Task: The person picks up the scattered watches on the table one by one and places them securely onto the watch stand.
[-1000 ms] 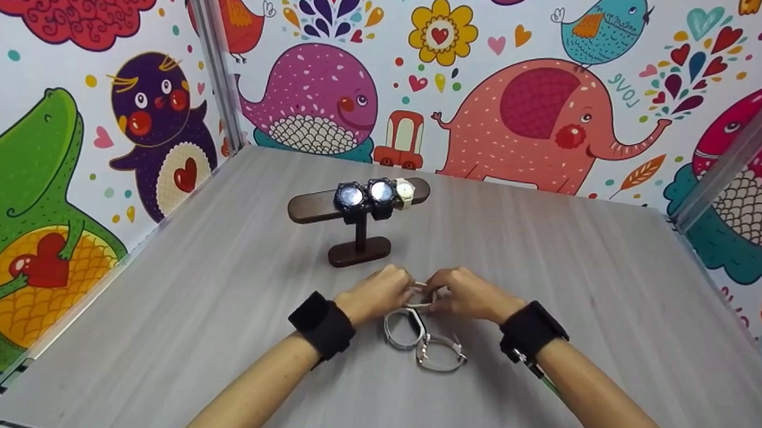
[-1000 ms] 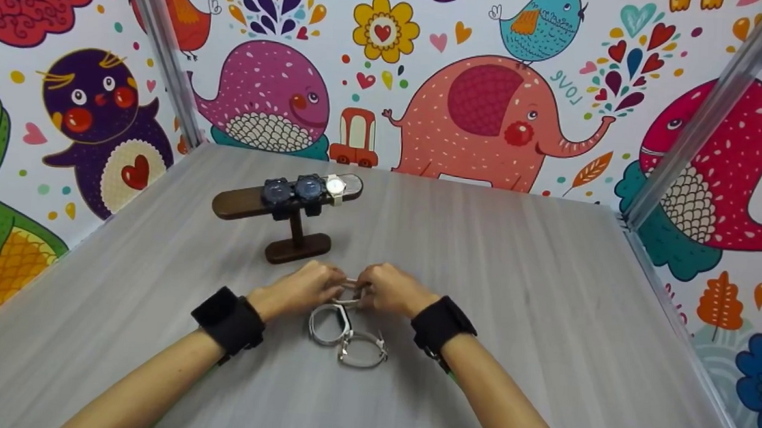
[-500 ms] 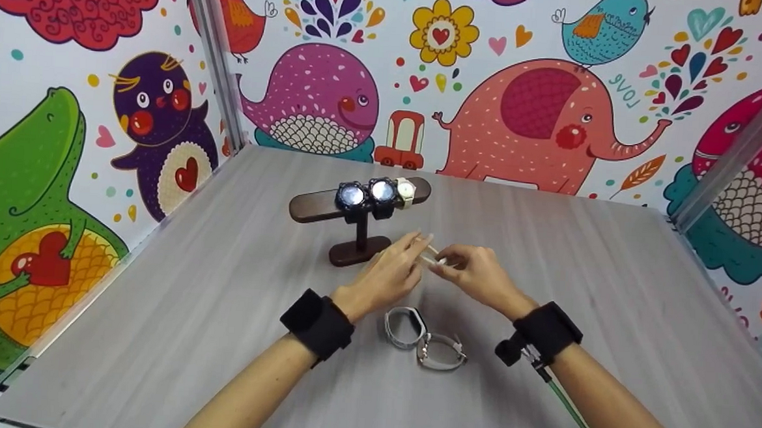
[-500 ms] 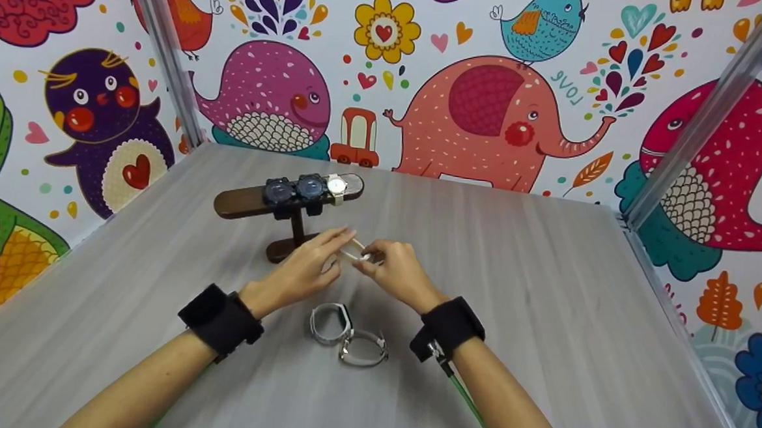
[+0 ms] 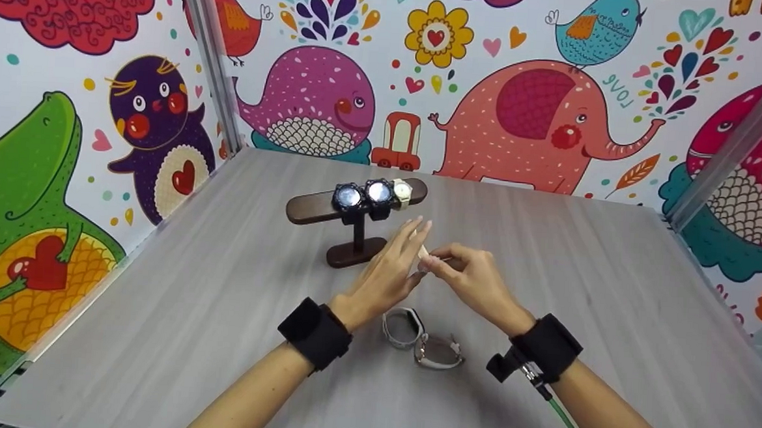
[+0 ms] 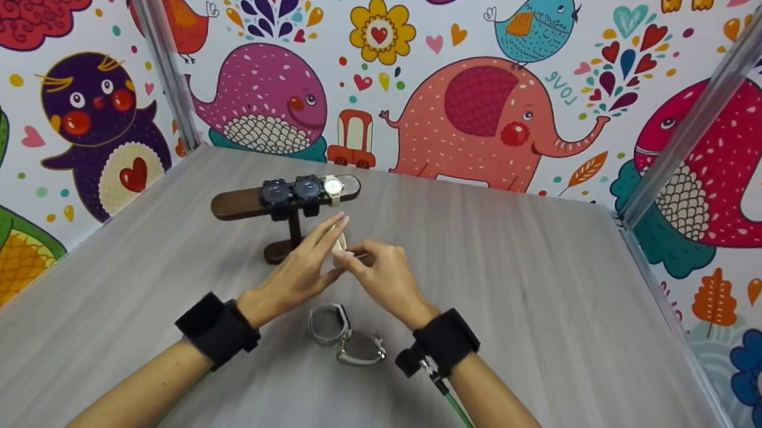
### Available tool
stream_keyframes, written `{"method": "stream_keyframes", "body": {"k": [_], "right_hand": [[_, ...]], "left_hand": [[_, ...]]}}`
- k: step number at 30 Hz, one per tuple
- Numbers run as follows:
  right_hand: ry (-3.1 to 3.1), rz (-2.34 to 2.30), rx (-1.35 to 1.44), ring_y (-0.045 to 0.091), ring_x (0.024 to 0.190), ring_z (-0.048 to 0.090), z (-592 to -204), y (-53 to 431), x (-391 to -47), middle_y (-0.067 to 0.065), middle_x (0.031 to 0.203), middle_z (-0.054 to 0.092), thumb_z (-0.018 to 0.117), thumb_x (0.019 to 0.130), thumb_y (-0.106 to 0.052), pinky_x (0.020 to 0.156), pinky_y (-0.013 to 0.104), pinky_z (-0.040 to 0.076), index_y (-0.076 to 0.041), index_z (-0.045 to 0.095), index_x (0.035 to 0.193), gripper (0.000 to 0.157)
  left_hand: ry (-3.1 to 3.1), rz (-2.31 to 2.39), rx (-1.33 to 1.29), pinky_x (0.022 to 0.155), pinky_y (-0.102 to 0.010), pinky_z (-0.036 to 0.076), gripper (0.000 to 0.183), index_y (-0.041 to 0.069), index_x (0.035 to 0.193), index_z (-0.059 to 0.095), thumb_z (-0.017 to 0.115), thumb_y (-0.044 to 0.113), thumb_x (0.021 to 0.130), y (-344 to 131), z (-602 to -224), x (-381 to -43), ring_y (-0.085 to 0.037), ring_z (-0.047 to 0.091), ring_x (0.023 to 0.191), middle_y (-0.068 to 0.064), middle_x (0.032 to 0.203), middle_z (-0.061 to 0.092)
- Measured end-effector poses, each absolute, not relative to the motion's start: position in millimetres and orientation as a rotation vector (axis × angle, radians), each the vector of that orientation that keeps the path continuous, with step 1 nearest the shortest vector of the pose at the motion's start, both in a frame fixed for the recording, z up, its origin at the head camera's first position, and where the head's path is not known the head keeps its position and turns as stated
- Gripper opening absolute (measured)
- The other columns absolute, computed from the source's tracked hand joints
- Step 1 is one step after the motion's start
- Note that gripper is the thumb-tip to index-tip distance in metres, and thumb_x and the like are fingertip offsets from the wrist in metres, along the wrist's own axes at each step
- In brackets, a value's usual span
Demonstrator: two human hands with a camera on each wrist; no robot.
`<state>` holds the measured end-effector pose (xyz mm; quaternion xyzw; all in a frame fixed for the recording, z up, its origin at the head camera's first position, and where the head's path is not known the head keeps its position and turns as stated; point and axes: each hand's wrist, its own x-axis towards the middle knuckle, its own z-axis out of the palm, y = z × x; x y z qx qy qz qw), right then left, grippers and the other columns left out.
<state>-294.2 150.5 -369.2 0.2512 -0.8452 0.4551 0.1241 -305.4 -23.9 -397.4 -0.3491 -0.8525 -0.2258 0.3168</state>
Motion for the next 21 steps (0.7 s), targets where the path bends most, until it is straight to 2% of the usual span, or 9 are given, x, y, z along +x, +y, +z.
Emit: {"method": "stream_keyframes", "body": {"k": [4,7,12,15,18,21], "right_hand": [[-2.393,1.332,0.734,0.009,0.070,0.066,-353.0,143.2,-276.7,0.010,0.081,0.071,0.063,0.086,-0.017,0.062,0.024,0.054,-0.003,0.070,0.089,0.015],[-2.356,1.321,0.730,0.005,0.066,0.062,-341.9,138.7,-266.0,0.014,0.077,0.070,0.063,0.085,-0.009,0.058,0.019,0.048,0.001,0.070,0.084,0.012],[-2.327,1.316,0.735,0.003,0.059,0.054,-339.8,137.4,-262.3,0.013,0.070,0.069,0.064,0.084,-0.009,0.052,0.019,0.042,0.001,0.071,0.078,0.014],[-2.295,1.310,0.769,0.006,0.058,0.054,-340.7,137.8,-261.7,0.013,0.069,0.069,0.065,0.083,-0.009,0.051,0.025,0.044,0.002,0.071,0.077,0.015],[-2.256,1.276,0.823,0.011,0.060,0.060,-340.2,138.5,-260.7,0.012,0.071,0.069,0.065,0.083,-0.008,0.053,0.030,0.050,0.002,0.071,0.079,0.012],[-2.194,1.208,0.896,0.019,0.067,0.066,-342.8,143.0,-263.6,0.012,0.079,0.071,0.068,0.080,-0.007,0.059,0.026,0.054,0.002,0.070,0.086,0.011]], "left_hand": [[-2.213,-0.699,-0.928,0.103,-0.029,0.042,0.068,0.002,0.140,0.033,0.067,0.015,0.083,-23.9,-395.9,-304.4,-0.026,0.041,0.128,-0.016,0.140,0.039],[-2.200,-0.751,-0.942,0.103,-0.027,0.041,0.067,0.002,0.140,0.034,0.066,0.008,0.082,-23.2,-394.4,-303.2,-0.024,0.044,0.126,-0.014,0.139,0.041],[-2.194,-0.796,-0.983,0.103,-0.026,0.042,0.059,0.001,0.137,0.037,0.059,-0.003,0.083,-22.0,-392.6,-301.2,-0.024,0.050,0.120,-0.015,0.133,0.046],[-2.205,-0.862,-1.015,0.101,-0.026,0.043,0.054,0.000,0.136,0.039,0.056,-0.004,0.085,-22.2,-392.5,-301.0,-0.025,0.052,0.117,-0.016,0.130,0.049],[-2.226,-0.939,-1.036,0.101,-0.025,0.043,0.053,0.000,0.137,0.038,0.054,-0.005,0.086,-22.9,-391.2,-300.7,-0.024,0.052,0.117,-0.016,0.129,0.050],[-2.241,-0.999,-1.037,0.099,-0.025,0.045,0.055,0.001,0.137,0.038,0.053,-0.007,0.086,-24.3,-388.5,-300.1,-0.022,0.054,0.115,-0.014,0.127,0.051]]}}
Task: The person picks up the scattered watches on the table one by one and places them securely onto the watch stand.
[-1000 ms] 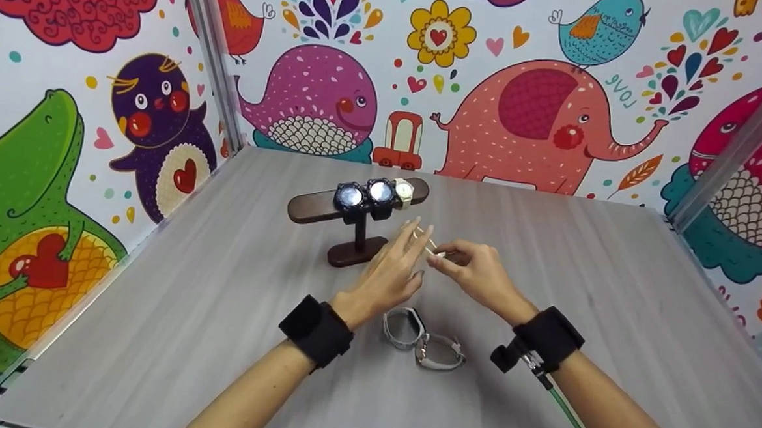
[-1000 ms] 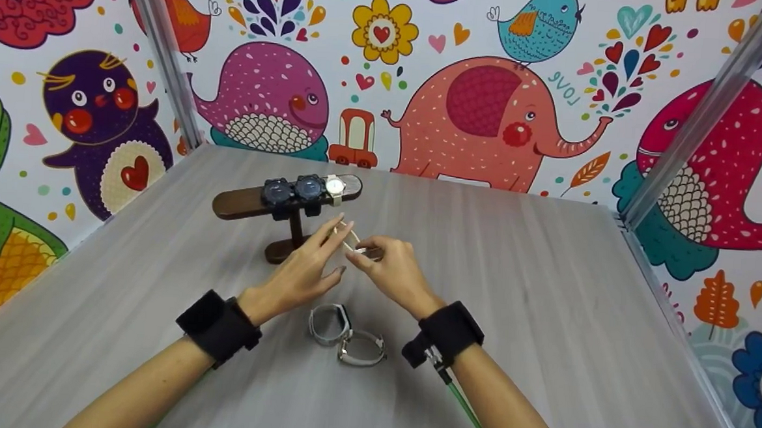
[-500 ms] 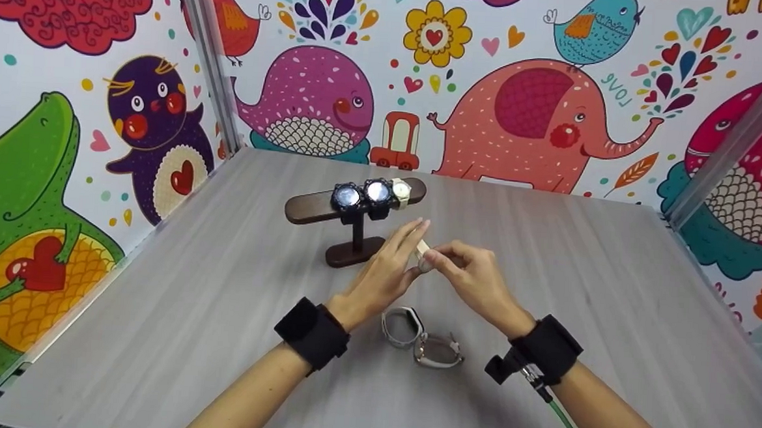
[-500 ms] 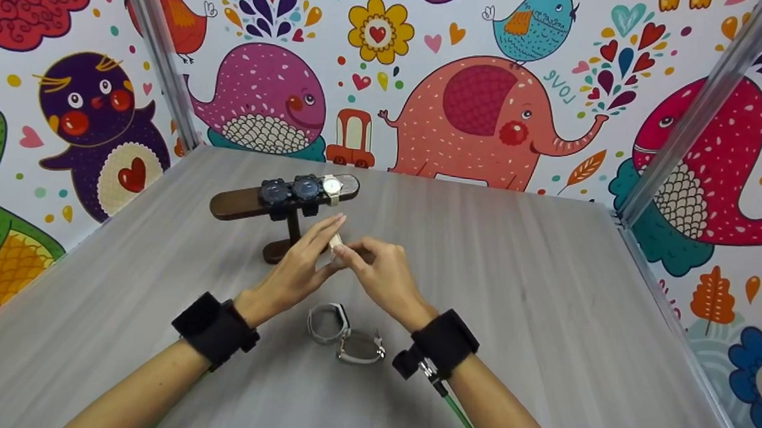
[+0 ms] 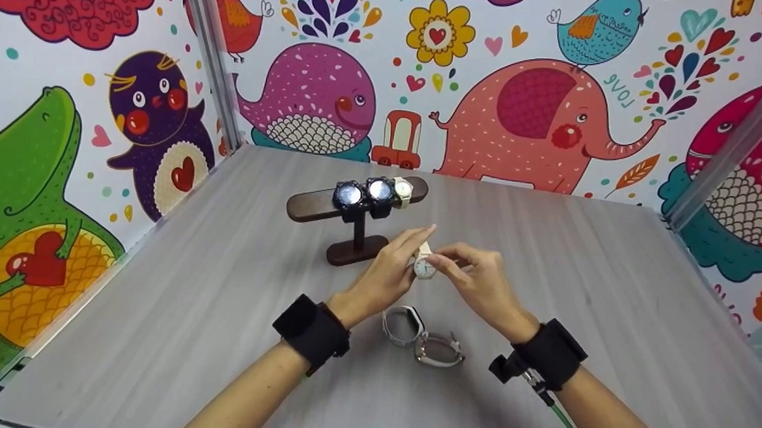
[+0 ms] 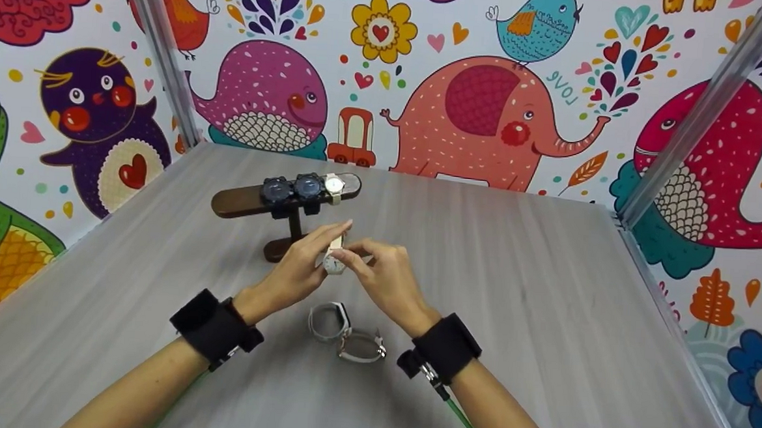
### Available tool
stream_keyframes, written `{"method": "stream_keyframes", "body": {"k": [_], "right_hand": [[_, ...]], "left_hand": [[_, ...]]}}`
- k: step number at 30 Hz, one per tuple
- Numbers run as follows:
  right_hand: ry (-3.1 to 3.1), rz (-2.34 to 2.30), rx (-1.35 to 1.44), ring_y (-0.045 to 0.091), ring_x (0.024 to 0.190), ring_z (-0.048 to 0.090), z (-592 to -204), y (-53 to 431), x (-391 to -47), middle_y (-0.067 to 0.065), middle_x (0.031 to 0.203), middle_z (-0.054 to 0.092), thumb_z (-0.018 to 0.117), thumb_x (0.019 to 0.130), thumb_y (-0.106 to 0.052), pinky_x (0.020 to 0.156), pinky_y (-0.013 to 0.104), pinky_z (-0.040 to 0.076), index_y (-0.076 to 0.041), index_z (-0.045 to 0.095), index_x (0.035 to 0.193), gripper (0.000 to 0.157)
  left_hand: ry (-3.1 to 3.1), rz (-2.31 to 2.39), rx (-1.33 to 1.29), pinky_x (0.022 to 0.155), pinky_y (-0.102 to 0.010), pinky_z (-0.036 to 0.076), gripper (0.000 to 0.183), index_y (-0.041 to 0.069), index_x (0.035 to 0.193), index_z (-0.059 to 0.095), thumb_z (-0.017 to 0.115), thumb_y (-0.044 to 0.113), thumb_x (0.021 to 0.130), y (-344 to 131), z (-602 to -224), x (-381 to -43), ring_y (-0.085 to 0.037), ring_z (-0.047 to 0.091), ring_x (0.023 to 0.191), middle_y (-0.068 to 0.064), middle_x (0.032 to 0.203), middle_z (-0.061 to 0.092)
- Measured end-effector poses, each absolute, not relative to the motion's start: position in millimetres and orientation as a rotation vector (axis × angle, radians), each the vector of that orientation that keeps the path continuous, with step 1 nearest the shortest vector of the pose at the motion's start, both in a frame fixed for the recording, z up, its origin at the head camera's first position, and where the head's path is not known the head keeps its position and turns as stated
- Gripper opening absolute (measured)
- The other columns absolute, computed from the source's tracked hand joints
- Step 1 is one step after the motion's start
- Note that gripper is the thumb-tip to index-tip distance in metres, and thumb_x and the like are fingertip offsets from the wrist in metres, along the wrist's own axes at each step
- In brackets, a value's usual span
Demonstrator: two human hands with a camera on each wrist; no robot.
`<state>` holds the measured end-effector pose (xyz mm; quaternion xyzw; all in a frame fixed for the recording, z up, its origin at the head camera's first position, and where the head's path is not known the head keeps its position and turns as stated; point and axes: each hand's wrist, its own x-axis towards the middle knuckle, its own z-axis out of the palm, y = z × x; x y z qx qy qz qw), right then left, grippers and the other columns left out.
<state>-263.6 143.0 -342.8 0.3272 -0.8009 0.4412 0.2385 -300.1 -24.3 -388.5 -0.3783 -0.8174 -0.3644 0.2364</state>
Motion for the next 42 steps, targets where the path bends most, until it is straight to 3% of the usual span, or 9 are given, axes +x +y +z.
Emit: {"method": "stream_keyframes", "body": {"k": [6,9,12,17,29,36,42], "right_hand": [[-2.018,0.919,1.145,0.022,0.095,0.062,-362.1,162.8,-284.7,0.008,0.108,0.064,0.081,0.064,-0.015,0.073,0.019,0.052,-0.002,0.061,0.113,0.054],[-1.980,0.741,1.202,0.022,0.104,0.058,-361.1,162.2,-283.5,0.010,0.117,0.059,0.083,0.062,-0.020,0.086,0.021,0.051,-0.003,0.058,0.120,0.066],[-1.952,0.595,1.230,0.021,0.108,0.057,-361.4,158.7,-282.7,0.010,0.118,0.059,0.083,0.063,-0.023,0.091,0.029,0.050,-0.003,0.059,0.119,0.065],[-1.914,0.453,1.244,0.020,0.104,0.060,-364.0,153.4,-282.1,0.009,0.112,0.064,0.083,0.064,-0.024,0.087,0.034,0.052,-0.005,0.064,0.113,0.057],[-1.932,0.450,1.228,0.018,0.100,0.060,-363.9,149.8,-287.7,0.006,0.108,0.065,0.082,0.065,-0.022,0.081,0.032,0.054,-0.007,0.066,0.110,0.051],[-1.985,0.422,1.225,0.018,0.095,0.060,-364.5,149.0,-292.0,0.006,0.107,0.063,0.081,0.067,-0.024,0.076,0.032,0.055,-0.009,0.065,0.112,0.050],[-1.995,0.418,1.240,0.017,0.095,0.060,-361.5,148.4,-294.2,0.005,0.106,0.063,0.082,0.065,-0.020,0.078,0.031,0.055,-0.007,0.065,0.112,0.052]], "left_hand": [[-2.260,-1.078,-1.055,0.095,-0.018,0.046,0.060,-0.001,0.137,0.038,0.054,-0.013,0.081,-27.3,-386.8,-299.7,-0.019,0.055,0.112,-0.013,0.126,0.052],[-2.267,-1.113,-1.056,0.095,-0.017,0.046,0.061,-0.004,0.137,0.037,0.054,-0.015,0.079,-27.9,-387.6,-298.1,-0.020,0.055,0.113,-0.013,0.126,0.052],[-2.282,-1.121,-1.050,0.094,-0.017,0.046,0.061,-0.004,0.137,0.036,0.055,-0.013,0.080,-27.7,-387.5,-295.9,-0.020,0.055,0.112,-0.013,0.126,0.052],[-2.316,-1.081,-1.052,0.096,-0.020,0.046,0.059,-0.004,0.138,0.034,0.055,-0.006,0.083,-26.7,-387.3,-293.4,-0.020,0.055,0.111,-0.014,0.126,0.051],[-2.352,-1.102,-1.013,0.091,-0.021,0.048,0.069,0.001,0.141,0.030,0.059,-0.008,0.080,-29.5,-391.3,-295.6,-0.015,0.056,0.100,-0.011,0.126,0.050],[-2.346,-1.085,-0.976,0.094,-0.024,0.048,0.064,-0.002,0.140,0.031,0.061,0.002,0.084,-33.1,-396.1,-299.7,-0.017,0.055,0.105,-0.012,0.126,0.050],[-2.329,-1.113,-0.961,0.096,-0.023,0.046,0.064,-0.003,0.140,0.031,0.061,0.001,0.084,-34.9,-394.6,-300.8,-0.019,0.055,0.108,-0.013,0.127,0.050]]}}
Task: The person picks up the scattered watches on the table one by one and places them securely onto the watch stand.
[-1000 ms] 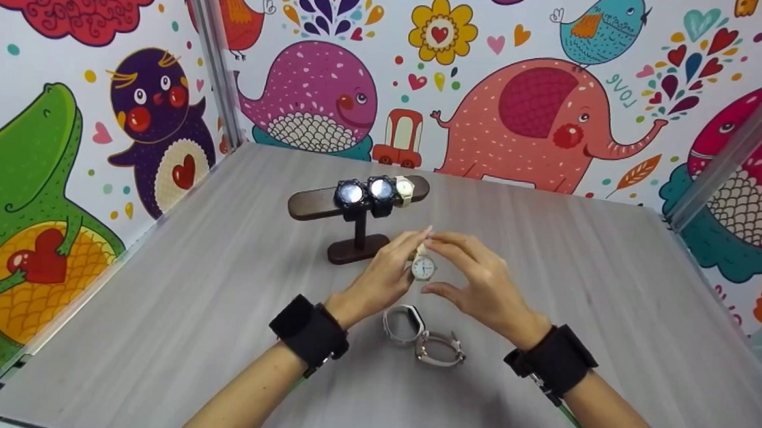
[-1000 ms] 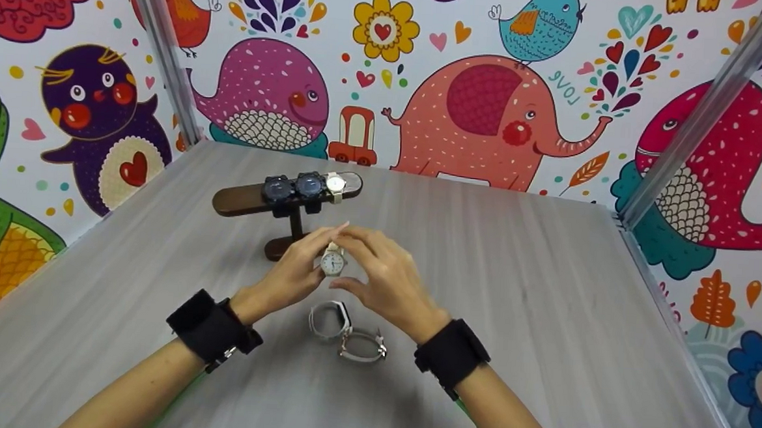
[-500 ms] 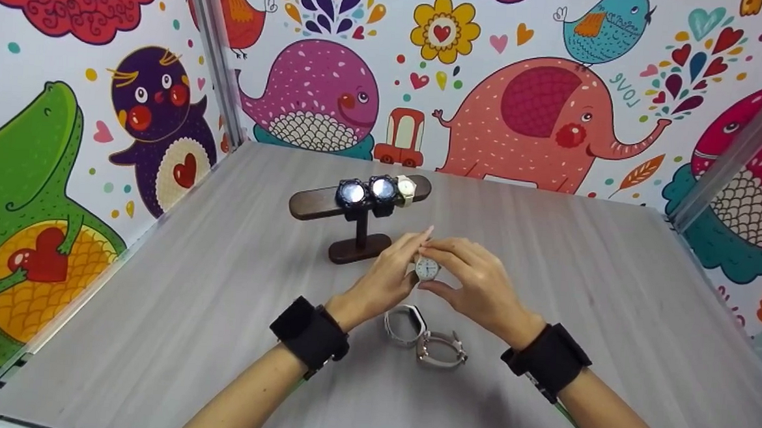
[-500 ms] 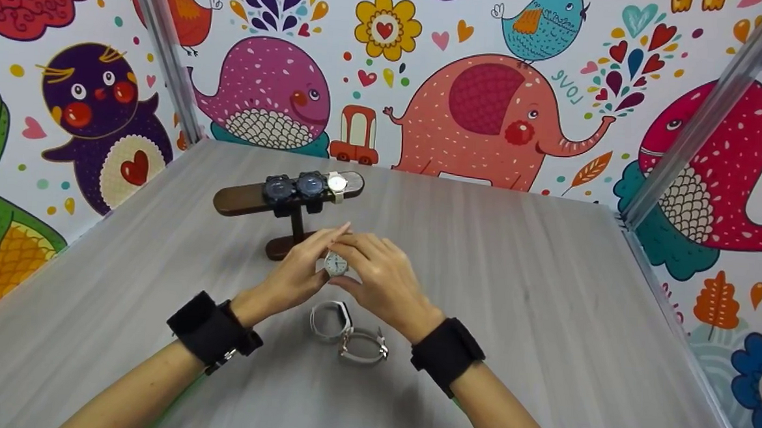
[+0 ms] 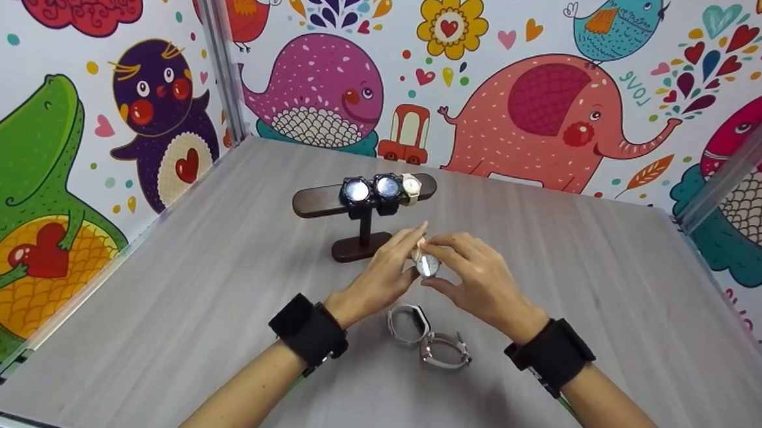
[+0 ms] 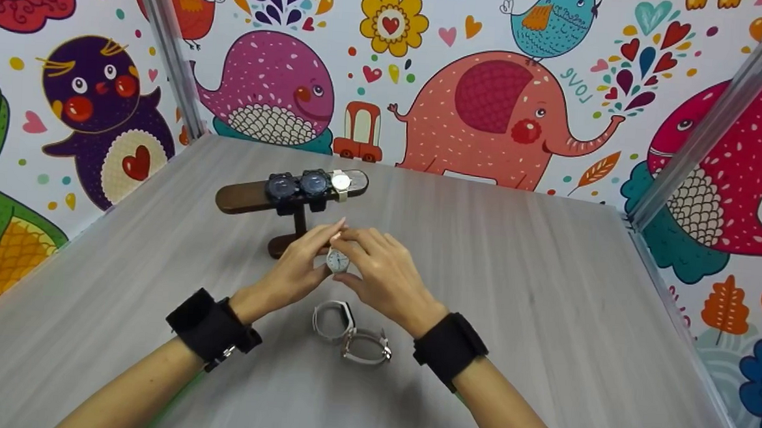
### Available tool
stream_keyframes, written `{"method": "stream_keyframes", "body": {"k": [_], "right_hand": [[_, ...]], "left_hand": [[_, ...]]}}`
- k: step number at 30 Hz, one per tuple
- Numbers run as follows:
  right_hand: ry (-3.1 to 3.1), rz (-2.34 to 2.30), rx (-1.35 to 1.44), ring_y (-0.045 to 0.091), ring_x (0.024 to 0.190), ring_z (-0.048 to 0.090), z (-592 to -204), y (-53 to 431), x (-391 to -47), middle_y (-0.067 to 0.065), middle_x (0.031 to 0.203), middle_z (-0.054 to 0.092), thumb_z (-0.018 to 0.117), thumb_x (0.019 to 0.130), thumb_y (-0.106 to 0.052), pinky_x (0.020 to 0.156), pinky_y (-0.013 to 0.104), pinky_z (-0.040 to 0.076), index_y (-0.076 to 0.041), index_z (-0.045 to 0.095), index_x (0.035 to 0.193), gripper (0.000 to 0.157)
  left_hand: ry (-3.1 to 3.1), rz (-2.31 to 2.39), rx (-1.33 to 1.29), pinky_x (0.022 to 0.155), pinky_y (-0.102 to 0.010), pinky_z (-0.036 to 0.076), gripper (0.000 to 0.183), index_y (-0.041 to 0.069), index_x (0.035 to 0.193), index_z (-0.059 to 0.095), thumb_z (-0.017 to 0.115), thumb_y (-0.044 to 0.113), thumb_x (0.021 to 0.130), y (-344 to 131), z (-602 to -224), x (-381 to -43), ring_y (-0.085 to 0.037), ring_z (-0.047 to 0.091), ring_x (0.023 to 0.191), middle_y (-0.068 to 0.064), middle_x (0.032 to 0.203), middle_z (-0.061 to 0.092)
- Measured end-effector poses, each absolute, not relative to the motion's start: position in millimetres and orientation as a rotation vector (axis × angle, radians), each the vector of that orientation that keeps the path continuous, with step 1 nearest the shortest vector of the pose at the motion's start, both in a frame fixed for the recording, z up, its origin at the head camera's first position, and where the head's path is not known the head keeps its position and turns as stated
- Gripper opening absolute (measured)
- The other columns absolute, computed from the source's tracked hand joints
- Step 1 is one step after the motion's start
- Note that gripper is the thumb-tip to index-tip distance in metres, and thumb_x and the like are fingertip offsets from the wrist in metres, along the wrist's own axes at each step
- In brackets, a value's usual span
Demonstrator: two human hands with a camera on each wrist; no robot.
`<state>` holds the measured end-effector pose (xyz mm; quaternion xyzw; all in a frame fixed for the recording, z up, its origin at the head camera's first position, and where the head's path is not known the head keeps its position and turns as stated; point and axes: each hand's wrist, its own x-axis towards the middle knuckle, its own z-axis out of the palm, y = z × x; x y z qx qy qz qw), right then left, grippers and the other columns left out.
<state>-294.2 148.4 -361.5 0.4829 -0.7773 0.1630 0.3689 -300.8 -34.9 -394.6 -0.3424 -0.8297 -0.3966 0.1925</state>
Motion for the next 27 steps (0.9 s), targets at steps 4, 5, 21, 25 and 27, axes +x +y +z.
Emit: {"method": "stream_keyframes", "body": {"k": [4,5,21,25,27], "right_hand": [[-1.991,0.431,1.240,0.016,0.094,0.060,-358.6,147.2,-297.7,0.005,0.104,0.063,0.083,0.065,-0.019,0.077,0.031,0.054,-0.008,0.066,0.110,0.049],[-1.989,0.436,1.235,0.016,0.094,0.060,-358.2,147.2,-299.4,0.005,0.103,0.064,0.083,0.065,-0.019,0.076,0.031,0.054,-0.009,0.066,0.109,0.048],[-2.273,0.453,0.947,0.024,0.092,0.059,-349.8,165.4,-361.3,0.010,0.101,0.064,0.079,0.070,-0.018,0.076,0.041,0.055,-0.004,0.066,0.107,0.042],[-2.399,0.446,0.862,0.026,0.096,0.058,-343.2,164.4,-378.6,0.012,0.104,0.062,0.078,0.071,-0.018,0.079,0.044,0.054,-0.004,0.065,0.109,0.042],[-2.459,0.428,0.829,0.027,0.097,0.058,-339.5,161.1,-386.7,0.012,0.105,0.062,0.076,0.073,-0.017,0.079,0.045,0.053,-0.004,0.063,0.111,0.042]], "left_hand": [[-2.355,-1.076,-0.954,0.101,-0.025,0.043,0.067,-0.002,0.141,0.029,0.063,0.002,0.083,-38.1,-394.5,-300.9,-0.020,0.051,0.116,-0.013,0.129,0.049],[-2.361,-1.063,-0.953,0.102,-0.025,0.042,0.068,-0.002,0.141,0.029,0.064,0.002,0.083,-39.4,-394.9,-301.1,-0.021,0.051,0.117,-0.014,0.129,0.048],[-2.256,-0.919,-0.704,0.107,-0.043,0.037,0.061,-0.004,0.133,0.040,0.067,0.004,0.079,-94.2,-372.1,-312.5,-0.027,0.049,0.120,-0.017,0.131,0.047],[-2.340,-0.730,-0.508,0.113,-0.054,0.019,0.066,0.001,0.136,0.039,0.069,0.010,0.078,-116.2,-358.3,-316.8,-0.030,0.040,0.129,-0.015,0.136,0.045],[-2.422,-0.654,-0.445,0.114,-0.054,0.010,0.070,0.004,0.138,0.036,0.070,0.013,0.077,-128.3,-354.3,-319.3,-0.031,0.031,0.135,-0.014,0.141,0.039]]}}
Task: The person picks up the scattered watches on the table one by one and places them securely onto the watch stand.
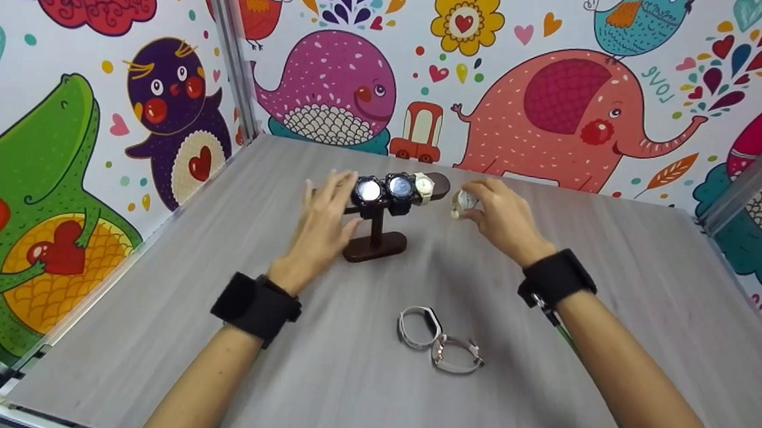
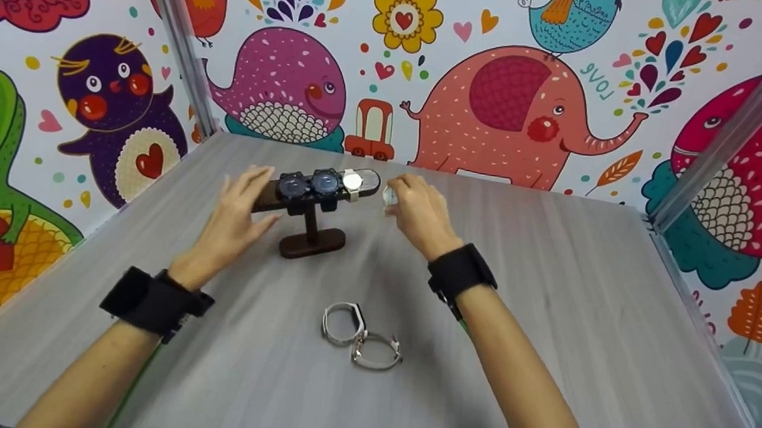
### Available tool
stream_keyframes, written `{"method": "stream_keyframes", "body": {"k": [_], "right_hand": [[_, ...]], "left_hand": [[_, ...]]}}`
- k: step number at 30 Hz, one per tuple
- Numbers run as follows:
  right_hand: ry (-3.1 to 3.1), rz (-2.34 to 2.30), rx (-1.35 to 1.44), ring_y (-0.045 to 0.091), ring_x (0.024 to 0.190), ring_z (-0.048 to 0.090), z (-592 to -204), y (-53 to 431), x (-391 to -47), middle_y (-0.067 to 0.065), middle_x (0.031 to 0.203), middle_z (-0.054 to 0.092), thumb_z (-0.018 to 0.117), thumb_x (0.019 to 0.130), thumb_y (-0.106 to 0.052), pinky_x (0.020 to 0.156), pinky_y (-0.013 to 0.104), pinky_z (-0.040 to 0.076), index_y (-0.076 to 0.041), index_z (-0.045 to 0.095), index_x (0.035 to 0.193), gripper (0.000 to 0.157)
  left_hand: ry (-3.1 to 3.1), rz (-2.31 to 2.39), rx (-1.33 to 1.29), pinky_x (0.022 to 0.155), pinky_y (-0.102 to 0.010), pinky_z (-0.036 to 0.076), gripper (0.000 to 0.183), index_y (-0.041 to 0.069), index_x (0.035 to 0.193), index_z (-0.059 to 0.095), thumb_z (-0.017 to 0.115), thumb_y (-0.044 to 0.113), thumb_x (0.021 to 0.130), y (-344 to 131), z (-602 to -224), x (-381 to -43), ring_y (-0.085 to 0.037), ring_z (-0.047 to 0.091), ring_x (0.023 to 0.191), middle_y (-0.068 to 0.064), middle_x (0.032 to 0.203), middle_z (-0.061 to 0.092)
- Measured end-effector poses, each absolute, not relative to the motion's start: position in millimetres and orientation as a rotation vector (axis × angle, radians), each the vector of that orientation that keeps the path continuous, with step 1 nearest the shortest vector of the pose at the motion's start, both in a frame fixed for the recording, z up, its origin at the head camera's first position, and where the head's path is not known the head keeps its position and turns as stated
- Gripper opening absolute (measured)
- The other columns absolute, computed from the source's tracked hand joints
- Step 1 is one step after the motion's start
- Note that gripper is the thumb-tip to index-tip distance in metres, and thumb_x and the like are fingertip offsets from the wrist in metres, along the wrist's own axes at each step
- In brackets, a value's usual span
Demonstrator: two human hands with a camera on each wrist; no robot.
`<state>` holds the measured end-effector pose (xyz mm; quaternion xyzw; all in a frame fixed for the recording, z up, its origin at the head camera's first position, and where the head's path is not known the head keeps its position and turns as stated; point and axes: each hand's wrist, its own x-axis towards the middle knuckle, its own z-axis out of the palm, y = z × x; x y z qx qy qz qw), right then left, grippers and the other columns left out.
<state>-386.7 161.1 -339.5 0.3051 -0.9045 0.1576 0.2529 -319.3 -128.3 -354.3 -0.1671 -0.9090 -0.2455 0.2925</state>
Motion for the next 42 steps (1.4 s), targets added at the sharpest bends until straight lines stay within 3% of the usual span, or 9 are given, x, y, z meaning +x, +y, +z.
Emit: {"method": "stream_keyframes", "body": {"k": [3,7,13,18,27,42], "right_hand": [[-2.541,0.398,0.796,0.028,0.097,0.057,-331.9,156.7,-397.6,0.013,0.106,0.061,0.073,0.076,-0.014,0.080,0.046,0.053,-0.003,0.060,0.114,0.042],[-2.630,0.374,0.761,0.029,0.099,0.059,-323.8,147.6,-410.2,0.015,0.110,0.061,0.070,0.080,-0.011,0.081,0.047,0.052,-0.004,0.057,0.118,0.041],[-2.700,0.365,0.757,0.032,0.099,0.060,-321.3,136.9,-420.8,0.017,0.115,0.061,0.068,0.080,-0.004,0.085,0.047,0.052,-0.004,0.056,0.119,0.041],[-2.746,0.463,0.805,0.028,0.100,0.059,-324.4,130.5,-425.4,0.015,0.114,0.061,0.066,0.080,0.001,0.090,0.043,0.050,-0.004,0.056,0.120,0.042],[-2.784,0.513,0.793,0.025,0.098,0.058,-326.9,126.1,-426.6,0.010,0.114,0.062,0.068,0.079,-0.003,0.093,0.043,0.049,-0.011,0.056,0.121,0.044],[-2.777,0.534,0.813,0.024,0.101,0.058,-328.2,124.9,-426.8,0.009,0.115,0.062,0.068,0.080,-0.007,0.094,0.043,0.048,-0.012,0.056,0.124,0.045]], "left_hand": [[-2.531,-0.602,-0.383,0.113,-0.058,0.005,0.075,0.006,0.140,0.033,0.071,0.016,0.076,-142.6,-352.9,-325.2,-0.032,0.022,0.139,-0.013,0.146,0.032],[-2.612,-0.612,-0.345,0.113,-0.057,0.010,0.075,0.004,0.141,0.032,0.071,0.014,0.078,-156.0,-355.9,-331.1,-0.035,0.021,0.139,-0.015,0.146,0.032],[-2.609,-0.755,-0.395,0.110,-0.045,0.031,0.056,-0.004,0.135,0.040,0.063,0.005,0.084,-162.2,-361.6,-337.5,-0.036,0.036,0.130,-0.020,0.136,0.043],[-2.562,-0.812,-0.429,0.106,-0.041,0.038,0.052,-0.005,0.132,0.043,0.062,0.003,0.084,-163.8,-362.9,-339.1,-0.033,0.046,0.122,-0.019,0.129,0.049],[-2.511,-0.840,-0.501,0.105,-0.042,0.039,0.047,-0.008,0.126,0.048,0.063,0.001,0.082,-167.5,-364.9,-341.8,-0.034,0.049,0.119,-0.022,0.125,0.052],[-2.543,-0.899,-0.445,0.109,-0.042,0.034,0.052,-0.006,0.130,0.044,0.063,0.001,0.082,-165.9,-364.6,-341.3,-0.036,0.044,0.124,-0.021,0.131,0.049]]}}
